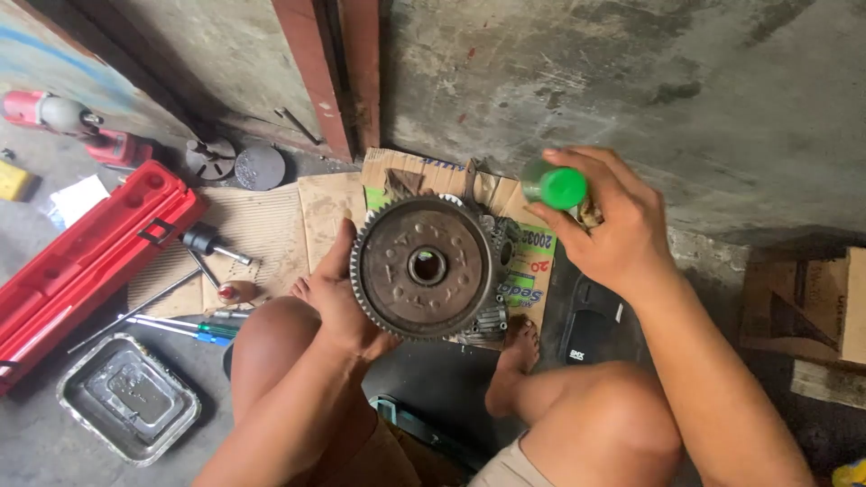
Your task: Cleaning a motorcycle flywheel using a cloth and cleaning fluid to remove grease and debris.
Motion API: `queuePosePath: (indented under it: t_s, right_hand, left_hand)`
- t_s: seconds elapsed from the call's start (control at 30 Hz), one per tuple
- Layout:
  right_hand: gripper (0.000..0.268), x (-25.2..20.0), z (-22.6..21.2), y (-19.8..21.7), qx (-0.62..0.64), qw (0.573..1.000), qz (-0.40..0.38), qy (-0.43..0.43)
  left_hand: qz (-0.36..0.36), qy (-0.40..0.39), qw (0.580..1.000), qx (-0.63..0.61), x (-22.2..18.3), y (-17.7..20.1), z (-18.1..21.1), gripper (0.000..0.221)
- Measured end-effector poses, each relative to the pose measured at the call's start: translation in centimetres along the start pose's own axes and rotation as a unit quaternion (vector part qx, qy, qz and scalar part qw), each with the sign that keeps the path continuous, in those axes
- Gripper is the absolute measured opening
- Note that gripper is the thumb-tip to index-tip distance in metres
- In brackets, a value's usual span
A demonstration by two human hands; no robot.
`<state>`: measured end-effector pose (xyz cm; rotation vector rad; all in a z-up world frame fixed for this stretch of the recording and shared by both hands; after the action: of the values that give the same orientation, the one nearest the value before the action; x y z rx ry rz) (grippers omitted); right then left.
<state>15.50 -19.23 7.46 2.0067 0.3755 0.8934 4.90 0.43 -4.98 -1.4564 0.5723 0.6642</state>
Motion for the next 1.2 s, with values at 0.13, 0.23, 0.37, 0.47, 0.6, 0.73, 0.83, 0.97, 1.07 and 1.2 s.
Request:
queuePosePath:
  t_s: [0.13, 0.23, 0.37, 0.47, 0.6, 0.73, 0.83, 0.97, 1.07, 1.2]
  right_hand:
    - [0.055, 3.0, -5.5, 1.3, -0.143, 0.986, -0.021, 0.079]
    - [0.055, 3.9, -8.0, 1.6, -0.225, 0.965, -0.018, 0.131]
    - [0.049, 4.1, -10.4, 1.7, -0.286, 0.947, -0.017, 0.148]
    - [0.041, 4.0, -10.5, 1.1, -0.278, 0.947, -0.025, 0.157]
    - [0.043, 3.8, -10.6, 0.7, -0.291, 0.944, -0.046, 0.146]
    - [0.050, 3.7, -11.1, 0.5, -0.301, 0.939, -0.054, 0.157]
    - [0.050, 3.8, -11.6, 0.6, -0.315, 0.934, -0.053, 0.162]
    - [0.053, 3.6, -12.0, 0.7, -0.321, 0.932, -0.065, 0.152]
    - [0.052, 3.9, -12.8, 1.0, -0.348, 0.920, -0.076, 0.165]
    - [0.052, 4.1, -12.7, 0.8, -0.359, 0.913, -0.098, 0.167]
  left_hand:
    - [0.099, -0.124, 0.963, 0.218, 2.2, 4.8, 2.8, 0.086]
    - [0.092, -0.194, 0.949, 0.232, 2.8, 6.3, 3.4, 0.109]
    - [0.002, 0.015, 0.994, 0.111, 0.0, 2.4, 0.9, 0.056]
    - [-0.080, 0.111, 0.986, 0.100, -0.1, 1.6, -0.6, 0.070]
    - [-0.081, 0.106, 0.986, 0.100, 0.2, 2.2, -0.8, 0.066]
    - [-0.128, 0.125, 0.981, 0.076, 0.4, 2.3, -1.3, 0.063]
    - [-0.137, 0.129, 0.979, 0.070, 0.4, 2.4, -1.3, 0.060]
    - [-0.175, 0.155, 0.971, 0.050, 0.1, 2.0, -1.6, 0.060]
    - [-0.071, 0.123, 0.986, 0.085, 0.4, 2.9, -1.2, 0.062]
    - [-0.169, 0.158, 0.971, 0.055, -0.1, 1.9, -1.7, 0.063]
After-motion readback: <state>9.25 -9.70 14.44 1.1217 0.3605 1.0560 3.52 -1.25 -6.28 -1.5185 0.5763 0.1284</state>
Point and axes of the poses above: each hand's wrist, its own x-axis towards the middle knuckle, its own y-axis out of the back of the hand, z = x × y, the point moved 7 cm from there along x, towards the middle knuckle, and after that the axes turned 9 degrees about -x, right-handed, at the moved point
